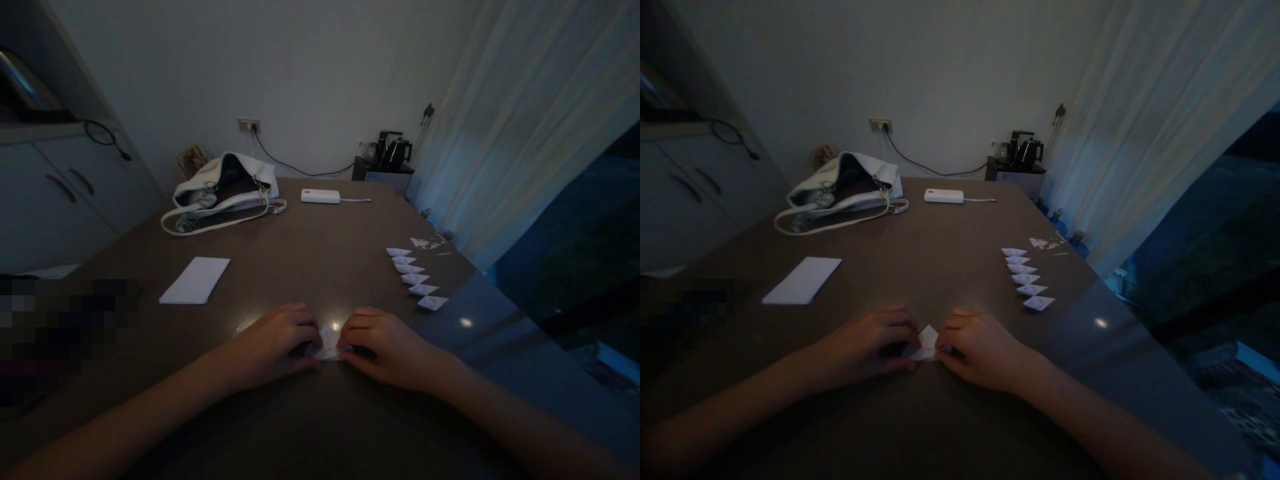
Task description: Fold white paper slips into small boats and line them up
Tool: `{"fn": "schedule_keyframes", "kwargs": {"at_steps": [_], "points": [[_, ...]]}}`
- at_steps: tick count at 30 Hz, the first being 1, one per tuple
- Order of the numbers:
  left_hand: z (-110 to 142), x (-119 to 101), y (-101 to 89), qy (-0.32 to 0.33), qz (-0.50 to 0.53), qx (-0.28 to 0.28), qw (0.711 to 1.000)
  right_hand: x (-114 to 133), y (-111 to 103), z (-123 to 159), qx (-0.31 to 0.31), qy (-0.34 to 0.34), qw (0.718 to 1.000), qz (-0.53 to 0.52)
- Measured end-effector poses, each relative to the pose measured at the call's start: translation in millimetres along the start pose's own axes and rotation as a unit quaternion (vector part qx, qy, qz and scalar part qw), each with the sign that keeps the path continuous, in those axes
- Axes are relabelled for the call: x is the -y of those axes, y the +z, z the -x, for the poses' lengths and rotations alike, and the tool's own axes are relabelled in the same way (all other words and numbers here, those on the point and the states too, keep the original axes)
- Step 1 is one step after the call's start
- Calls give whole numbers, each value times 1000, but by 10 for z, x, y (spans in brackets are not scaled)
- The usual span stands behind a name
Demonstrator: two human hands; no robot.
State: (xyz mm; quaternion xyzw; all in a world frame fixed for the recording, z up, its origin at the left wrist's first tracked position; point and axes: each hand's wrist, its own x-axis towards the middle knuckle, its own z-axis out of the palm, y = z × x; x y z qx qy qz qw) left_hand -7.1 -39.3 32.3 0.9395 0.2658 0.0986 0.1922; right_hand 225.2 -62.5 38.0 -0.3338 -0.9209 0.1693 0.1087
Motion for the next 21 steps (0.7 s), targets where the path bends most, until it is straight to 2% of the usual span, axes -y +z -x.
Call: {"fn": "schedule_keyframes", "kwargs": {"at_steps": [8, 16, 21], "points": [[-4, -13, 9, 4, -7, -2, 1000, -14, 59, -20, -4, -4, 1000, 25], [-34, -52, 79, 28, -136, -21, 990, 40, 62, -12, -11, 9, 998, 68], [-42, -43, 106, 28, -133, -34, 990, 43, 69, -28, -6, 13, 996, 89]]}}
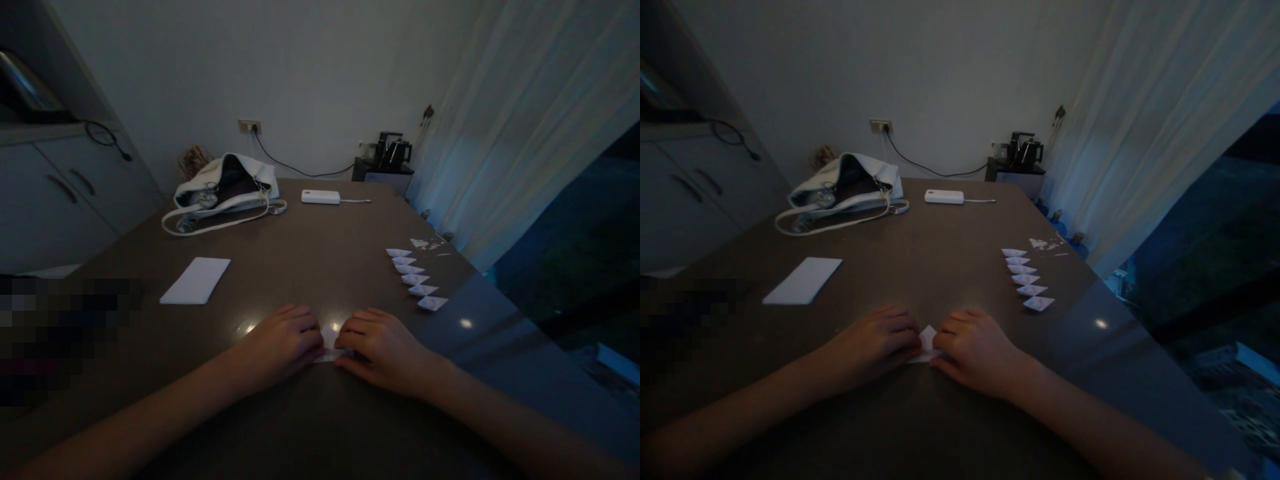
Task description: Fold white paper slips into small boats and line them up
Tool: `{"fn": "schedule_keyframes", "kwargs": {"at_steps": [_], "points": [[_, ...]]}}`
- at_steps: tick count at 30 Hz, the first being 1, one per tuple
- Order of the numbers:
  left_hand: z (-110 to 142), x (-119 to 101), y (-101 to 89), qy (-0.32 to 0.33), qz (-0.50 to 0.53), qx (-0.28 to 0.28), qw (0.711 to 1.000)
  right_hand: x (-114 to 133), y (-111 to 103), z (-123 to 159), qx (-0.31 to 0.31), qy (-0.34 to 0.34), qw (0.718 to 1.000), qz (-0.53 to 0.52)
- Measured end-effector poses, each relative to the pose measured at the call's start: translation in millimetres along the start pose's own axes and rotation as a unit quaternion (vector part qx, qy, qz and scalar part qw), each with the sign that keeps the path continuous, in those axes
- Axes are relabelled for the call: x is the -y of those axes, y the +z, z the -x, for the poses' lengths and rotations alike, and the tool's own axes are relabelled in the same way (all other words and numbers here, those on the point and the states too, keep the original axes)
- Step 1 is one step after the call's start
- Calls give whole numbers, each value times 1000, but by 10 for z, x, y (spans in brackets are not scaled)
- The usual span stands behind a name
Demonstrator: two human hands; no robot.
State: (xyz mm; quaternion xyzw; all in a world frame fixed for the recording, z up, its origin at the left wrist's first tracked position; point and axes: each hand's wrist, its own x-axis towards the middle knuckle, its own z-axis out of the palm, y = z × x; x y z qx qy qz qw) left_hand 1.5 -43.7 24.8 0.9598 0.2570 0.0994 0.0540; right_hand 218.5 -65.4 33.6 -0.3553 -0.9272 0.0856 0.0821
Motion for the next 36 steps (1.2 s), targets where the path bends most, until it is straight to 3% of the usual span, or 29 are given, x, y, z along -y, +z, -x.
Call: {"fn": "schedule_keyframes", "kwargs": {"at_steps": [13, 36], "points": [[12, 80, 73, -33, 110, -11, 993, -48, 102, -28, -46, 46, 994, -83], [-17, 74, 84, -79, 134, -6, 988, -18, 135, -40, -69, 93, 985, -125]]}}
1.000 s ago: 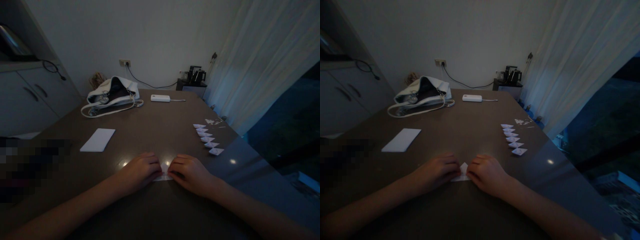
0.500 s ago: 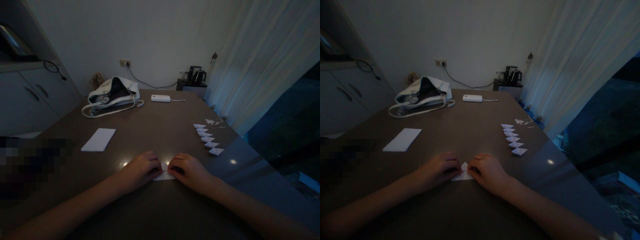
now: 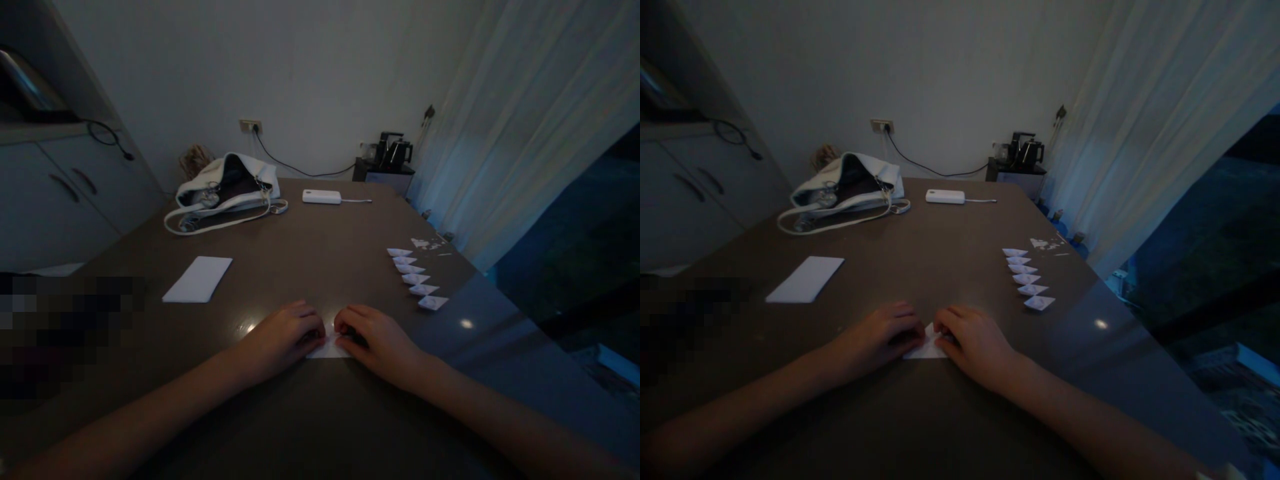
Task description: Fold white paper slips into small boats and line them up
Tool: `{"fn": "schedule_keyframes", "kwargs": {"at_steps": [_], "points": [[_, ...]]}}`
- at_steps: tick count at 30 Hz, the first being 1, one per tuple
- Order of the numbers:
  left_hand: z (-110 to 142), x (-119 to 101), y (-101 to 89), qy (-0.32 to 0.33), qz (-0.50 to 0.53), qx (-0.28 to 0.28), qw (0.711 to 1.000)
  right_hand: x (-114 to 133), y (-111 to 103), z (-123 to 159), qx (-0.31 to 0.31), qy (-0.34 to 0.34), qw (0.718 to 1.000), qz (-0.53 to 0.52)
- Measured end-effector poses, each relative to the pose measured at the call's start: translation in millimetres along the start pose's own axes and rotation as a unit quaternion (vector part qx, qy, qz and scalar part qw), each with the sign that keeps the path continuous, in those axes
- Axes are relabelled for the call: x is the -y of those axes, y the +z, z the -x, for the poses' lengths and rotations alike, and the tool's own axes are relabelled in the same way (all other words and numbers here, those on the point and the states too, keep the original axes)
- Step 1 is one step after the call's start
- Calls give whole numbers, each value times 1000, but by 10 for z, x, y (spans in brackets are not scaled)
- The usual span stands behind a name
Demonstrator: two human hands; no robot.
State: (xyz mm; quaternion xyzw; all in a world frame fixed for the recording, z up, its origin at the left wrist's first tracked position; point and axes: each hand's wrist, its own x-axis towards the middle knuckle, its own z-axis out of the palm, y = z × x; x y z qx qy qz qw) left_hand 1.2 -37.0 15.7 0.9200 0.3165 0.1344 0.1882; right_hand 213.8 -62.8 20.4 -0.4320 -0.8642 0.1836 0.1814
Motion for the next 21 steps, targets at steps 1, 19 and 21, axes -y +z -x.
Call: {"fn": "schedule_keyframes", "kwargs": {"at_steps": [1, 19, 21], "points": [[2, -5, -4, -1, -3, -4, 1000, 3, -4, -1, -3, -4, 1000, 6], [29, -32, -189, 120, -165, 63, 977, -17, -59, 40, 37, -11, 999, 31], [42, -49, -258, 126, -175, 80, 973, -25, -92, 43, 48, -5, 998, 41]]}}
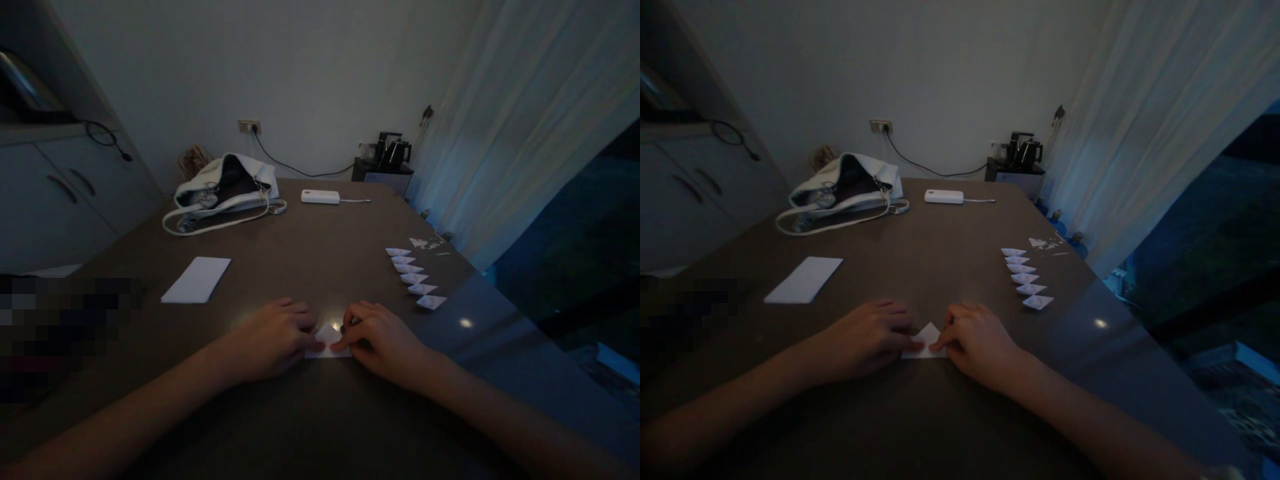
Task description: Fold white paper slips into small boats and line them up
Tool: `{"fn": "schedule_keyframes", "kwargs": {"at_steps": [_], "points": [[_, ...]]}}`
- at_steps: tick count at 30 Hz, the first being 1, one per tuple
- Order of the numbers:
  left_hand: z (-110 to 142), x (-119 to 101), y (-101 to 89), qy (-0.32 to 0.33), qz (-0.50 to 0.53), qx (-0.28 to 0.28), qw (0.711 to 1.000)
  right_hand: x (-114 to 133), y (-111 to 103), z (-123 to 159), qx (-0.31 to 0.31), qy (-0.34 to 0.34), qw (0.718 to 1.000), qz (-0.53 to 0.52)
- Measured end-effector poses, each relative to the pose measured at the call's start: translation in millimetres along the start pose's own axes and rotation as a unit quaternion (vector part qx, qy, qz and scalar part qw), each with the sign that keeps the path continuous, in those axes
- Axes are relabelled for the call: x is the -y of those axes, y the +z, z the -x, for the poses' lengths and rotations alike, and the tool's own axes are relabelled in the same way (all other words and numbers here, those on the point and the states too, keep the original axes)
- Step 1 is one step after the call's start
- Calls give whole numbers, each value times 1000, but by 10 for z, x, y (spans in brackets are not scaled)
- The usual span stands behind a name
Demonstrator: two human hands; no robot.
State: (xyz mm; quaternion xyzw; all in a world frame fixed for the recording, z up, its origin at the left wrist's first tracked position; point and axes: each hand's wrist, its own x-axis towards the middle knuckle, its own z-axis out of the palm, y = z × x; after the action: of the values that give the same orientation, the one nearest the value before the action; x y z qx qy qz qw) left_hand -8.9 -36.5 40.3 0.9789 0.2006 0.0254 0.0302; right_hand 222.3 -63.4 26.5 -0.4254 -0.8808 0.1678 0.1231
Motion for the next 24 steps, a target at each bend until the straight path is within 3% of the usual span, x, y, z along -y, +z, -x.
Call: {"fn": "schedule_keyframes", "kwargs": {"at_steps": [12, 24], "points": [[142, 136, -131, 10, 80, 8, 997, -61, -248, 52, 50, 31, 998, 37], [141, 131, -115, -9, 96, 29, 995, -38, -268, 49, 55, 35, 997, 30]]}}
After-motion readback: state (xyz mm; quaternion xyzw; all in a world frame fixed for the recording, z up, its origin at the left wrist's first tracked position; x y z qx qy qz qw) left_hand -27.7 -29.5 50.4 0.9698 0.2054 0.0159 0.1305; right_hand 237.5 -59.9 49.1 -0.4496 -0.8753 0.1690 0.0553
